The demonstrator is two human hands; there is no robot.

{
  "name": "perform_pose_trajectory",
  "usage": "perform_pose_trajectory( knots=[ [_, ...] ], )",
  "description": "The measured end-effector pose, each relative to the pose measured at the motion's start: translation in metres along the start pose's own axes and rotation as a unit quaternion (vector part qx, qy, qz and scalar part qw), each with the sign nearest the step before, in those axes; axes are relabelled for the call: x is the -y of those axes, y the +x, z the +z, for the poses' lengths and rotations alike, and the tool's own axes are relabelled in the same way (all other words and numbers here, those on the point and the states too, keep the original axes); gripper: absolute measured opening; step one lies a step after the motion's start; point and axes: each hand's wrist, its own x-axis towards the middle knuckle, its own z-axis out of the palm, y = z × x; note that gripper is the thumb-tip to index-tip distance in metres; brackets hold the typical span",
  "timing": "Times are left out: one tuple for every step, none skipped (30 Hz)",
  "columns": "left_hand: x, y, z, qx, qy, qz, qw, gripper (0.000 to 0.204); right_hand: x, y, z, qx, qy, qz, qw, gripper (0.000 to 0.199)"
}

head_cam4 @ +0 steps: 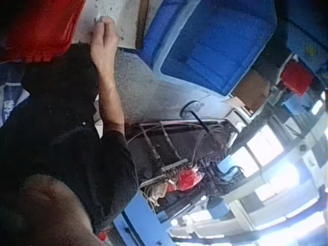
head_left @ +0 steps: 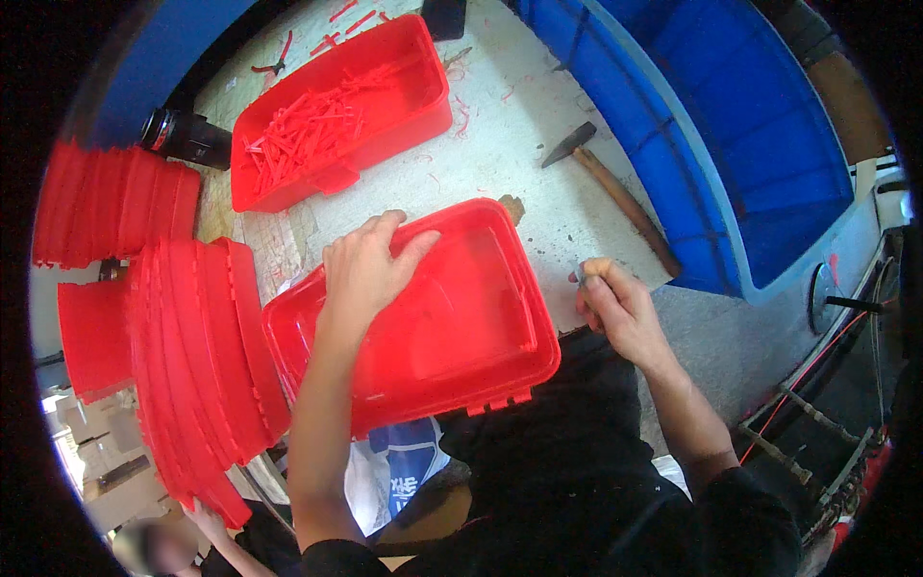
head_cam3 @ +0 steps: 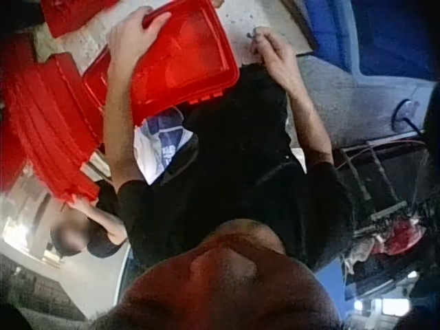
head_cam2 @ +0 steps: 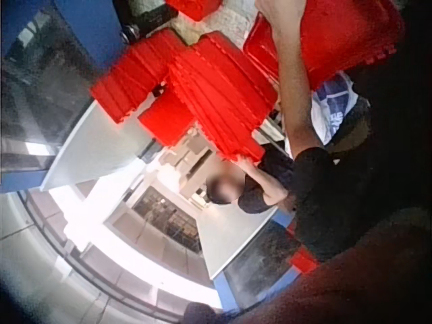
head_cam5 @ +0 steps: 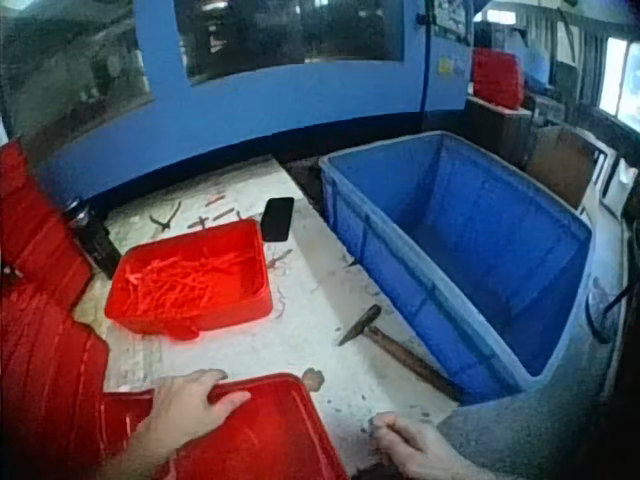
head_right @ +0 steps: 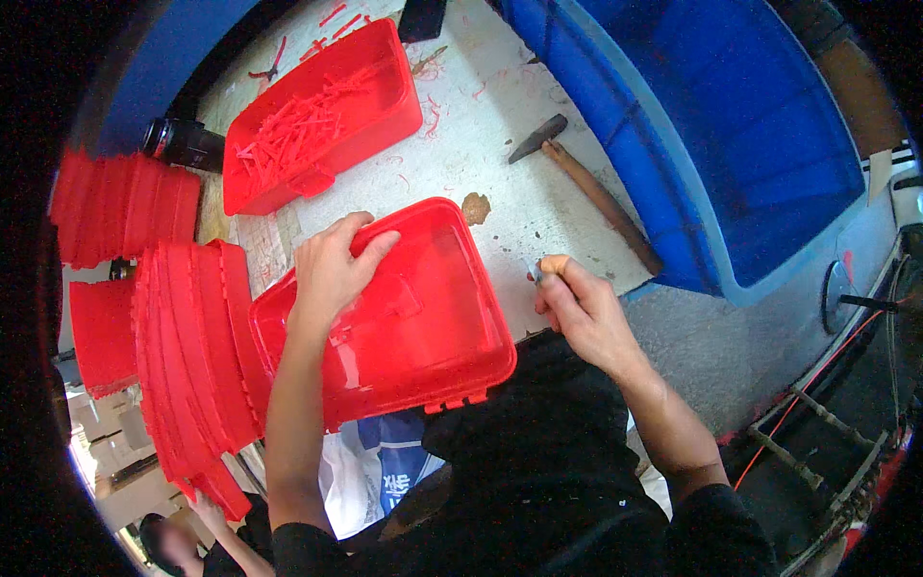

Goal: The person deburrs and smooths the edges of red plastic containers using a small abrasive block. They repeatedly pick up a container, rub the edges and corners, flip the container to access different sides, and place it back on the table. A coworker is visible in the background handling similar parts.

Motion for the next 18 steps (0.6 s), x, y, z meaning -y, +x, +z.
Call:
perform_pose_trajectory(
  knots=[
    [-0.004, -0.002, 0.002, -0.004, 0.012, -0.004, 1.0, 0.052, 0.0, 0.006, 0.002, 0.015, 0.008, -0.005, 1.0, 0.02],
    [-0.007, -0.003, 0.003, -0.009, 0.024, -0.018, 1.0, 0.051, 0.0, 0.014, 0.004, 0.021, 0.012, -0.005, 1.0, 0.021],
    [-0.01, -0.004, 0.005, 0.003, 0.038, -0.033, 0.999, 0.049, 0.001, 0.022, 0.005, 0.028, 0.007, 0.004, 1.0, 0.023],
    [-0.012, -0.004, 0.007, 0.014, 0.051, -0.051, 0.997, 0.047, 0.003, 0.028, 0.006, 0.052, 0.026, 0.008, 0.998, 0.025],
    [-0.013, -0.004, 0.008, 0.016, 0.048, -0.052, 0.997, 0.047, 0.004, 0.034, 0.007, 0.078, 0.039, 0.02, 0.996, 0.026],
    [-0.012, -0.004, 0.009, 0.018, 0.045, -0.054, 0.997, 0.047, 0.006, 0.038, 0.009, 0.098, 0.047, 0.038, 0.993, 0.028],
    [-0.011, -0.003, 0.01, 0.002, 0.043, -0.049, 0.998, 0.046, 0.008, 0.042, 0.012, 0.1, 0.057, 0.037, 0.993, 0.03],
    [-0.009, -0.003, 0.011, 0.004, 0.041, -0.041, 0.998, 0.047, 0.01, 0.044, 0.016, 0.106, 0.051, 0.034, 0.992, 0.031],
    [-0.007, -0.002, 0.012, -0.012, 0.04, -0.025, 0.999, 0.048, 0.011, 0.046, 0.019, 0.112, 0.046, 0.029, 0.992, 0.032],
    [-0.005, -0.002, 0.013, -0.028, 0.04, -0.008, 0.999, 0.049, 0.012, 0.048, 0.022, 0.119, 0.042, 0.025, 0.992, 0.032],
    [-0.004, -0.001, 0.013, -0.032, 0.036, -0.005, 0.999, 0.048, 0.013, 0.05, 0.025, 0.122, 0.037, 0.029, 0.991, 0.034],
    [-0.004, -0.001, 0.014, -0.037, 0.033, -0.002, 0.999, 0.048, 0.014, 0.051, 0.027, 0.116, 0.041, 0.026, 0.992, 0.034],
    [-0.004, -0.001, 0.014, -0.041, 0.029, 0.002, 0.999, 0.047, 0.014, 0.052, 0.028, 0.107, 0.044, 0.03, 0.993, 0.034],
    [-0.004, -0.001, 0.014, -0.029, 0.028, -0.009, 0.999, 0.045, 0.014, 0.053, 0.029, 0.098, 0.044, 0.034, 0.994, 0.034],
    [-0.005, -0.001, 0.014, -0.02, 0.028, -0.02, 0.999, 0.043, 0.014, 0.054, 0.029, 0.102, 0.048, 0.04, 0.993, 0.034],
    [-0.006, -0.001, 0.013, -0.011, 0.027, -0.03, 0.999, 0.041, 0.013, 0.054, 0.029, 0.107, 0.051, 0.047, 0.992, 0.034],
    [-0.006, 0.0, 0.012, -0.006, 0.026, -0.031, 0.999, 0.04, 0.013, 0.054, 0.028, 0.112, 0.046, 0.061, 0.991, 0.034],
    [-0.007, 0.0, 0.012, -0.002, 0.025, -0.033, 0.999, 0.04, 0.012, 0.053, 0.028, 0.117, 0.049, 0.052, 0.991, 0.034]
  ],
)
